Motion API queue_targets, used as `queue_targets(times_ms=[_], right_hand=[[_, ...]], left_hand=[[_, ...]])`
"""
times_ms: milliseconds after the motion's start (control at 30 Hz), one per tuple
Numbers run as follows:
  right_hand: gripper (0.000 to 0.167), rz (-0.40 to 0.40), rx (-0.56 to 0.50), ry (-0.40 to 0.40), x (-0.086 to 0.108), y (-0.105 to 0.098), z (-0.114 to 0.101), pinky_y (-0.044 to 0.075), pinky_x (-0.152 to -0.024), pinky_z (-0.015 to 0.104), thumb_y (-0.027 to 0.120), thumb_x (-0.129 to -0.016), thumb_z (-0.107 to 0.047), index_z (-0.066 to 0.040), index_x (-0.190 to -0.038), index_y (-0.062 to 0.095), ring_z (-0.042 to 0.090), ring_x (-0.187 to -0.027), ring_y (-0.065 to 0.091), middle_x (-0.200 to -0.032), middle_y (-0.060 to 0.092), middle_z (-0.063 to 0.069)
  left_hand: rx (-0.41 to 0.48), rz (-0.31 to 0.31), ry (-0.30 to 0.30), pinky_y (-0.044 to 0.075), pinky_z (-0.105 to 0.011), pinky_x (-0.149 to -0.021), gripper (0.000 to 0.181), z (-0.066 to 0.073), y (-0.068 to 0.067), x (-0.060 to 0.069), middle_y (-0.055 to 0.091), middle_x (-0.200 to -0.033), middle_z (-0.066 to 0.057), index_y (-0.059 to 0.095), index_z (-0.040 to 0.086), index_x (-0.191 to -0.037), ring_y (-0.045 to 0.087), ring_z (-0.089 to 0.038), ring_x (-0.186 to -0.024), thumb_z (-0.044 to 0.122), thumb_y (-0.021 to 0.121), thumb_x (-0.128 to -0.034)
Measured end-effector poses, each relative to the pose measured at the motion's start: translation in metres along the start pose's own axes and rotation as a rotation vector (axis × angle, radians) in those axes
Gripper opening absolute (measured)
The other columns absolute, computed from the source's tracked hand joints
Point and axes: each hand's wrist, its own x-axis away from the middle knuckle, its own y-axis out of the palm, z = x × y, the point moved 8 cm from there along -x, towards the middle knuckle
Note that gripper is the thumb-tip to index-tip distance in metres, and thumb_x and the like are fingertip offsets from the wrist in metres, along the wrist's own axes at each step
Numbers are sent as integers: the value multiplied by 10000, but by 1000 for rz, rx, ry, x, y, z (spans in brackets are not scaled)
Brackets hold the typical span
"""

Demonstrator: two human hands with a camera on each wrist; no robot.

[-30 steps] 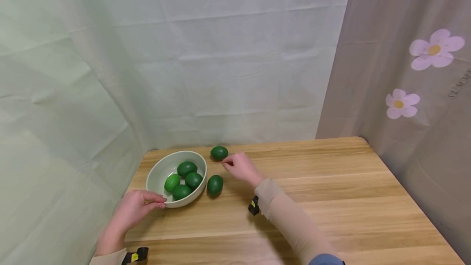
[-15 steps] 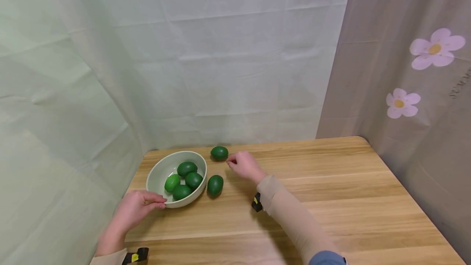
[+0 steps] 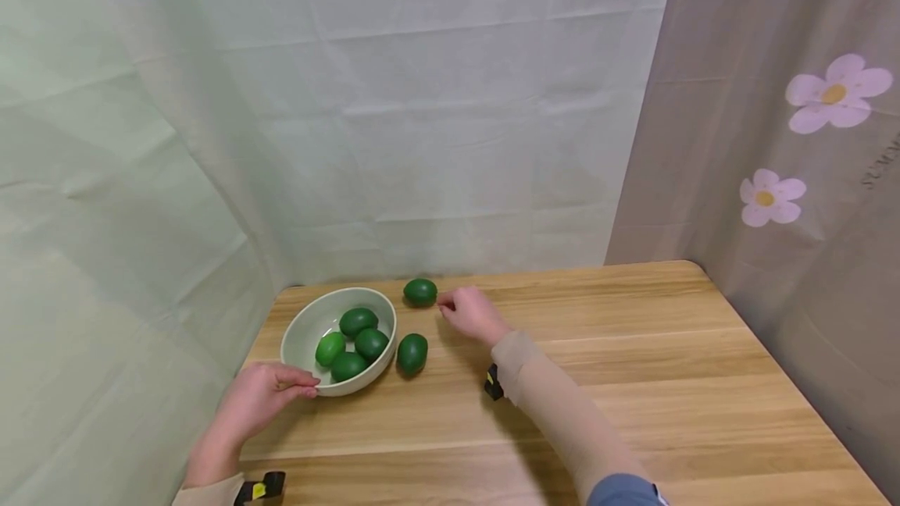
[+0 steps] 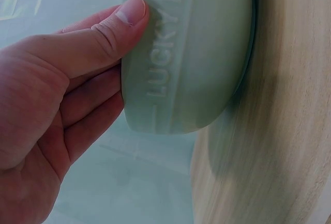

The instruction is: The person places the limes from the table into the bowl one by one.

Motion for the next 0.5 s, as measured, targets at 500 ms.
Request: queue_targets(times_ms=[500], right_hand=[[210,69,90,-15,-10,-2,11,616,-916,430,712,-1048,-150,-47,-1209,798,257,-1057,751,-1168,792,92]], left_hand=[[-6,-1,1,609,-345,-747,117,1,0,0,776,-845,206,870,308,-871,716,-9,-821,228,938,-820]])
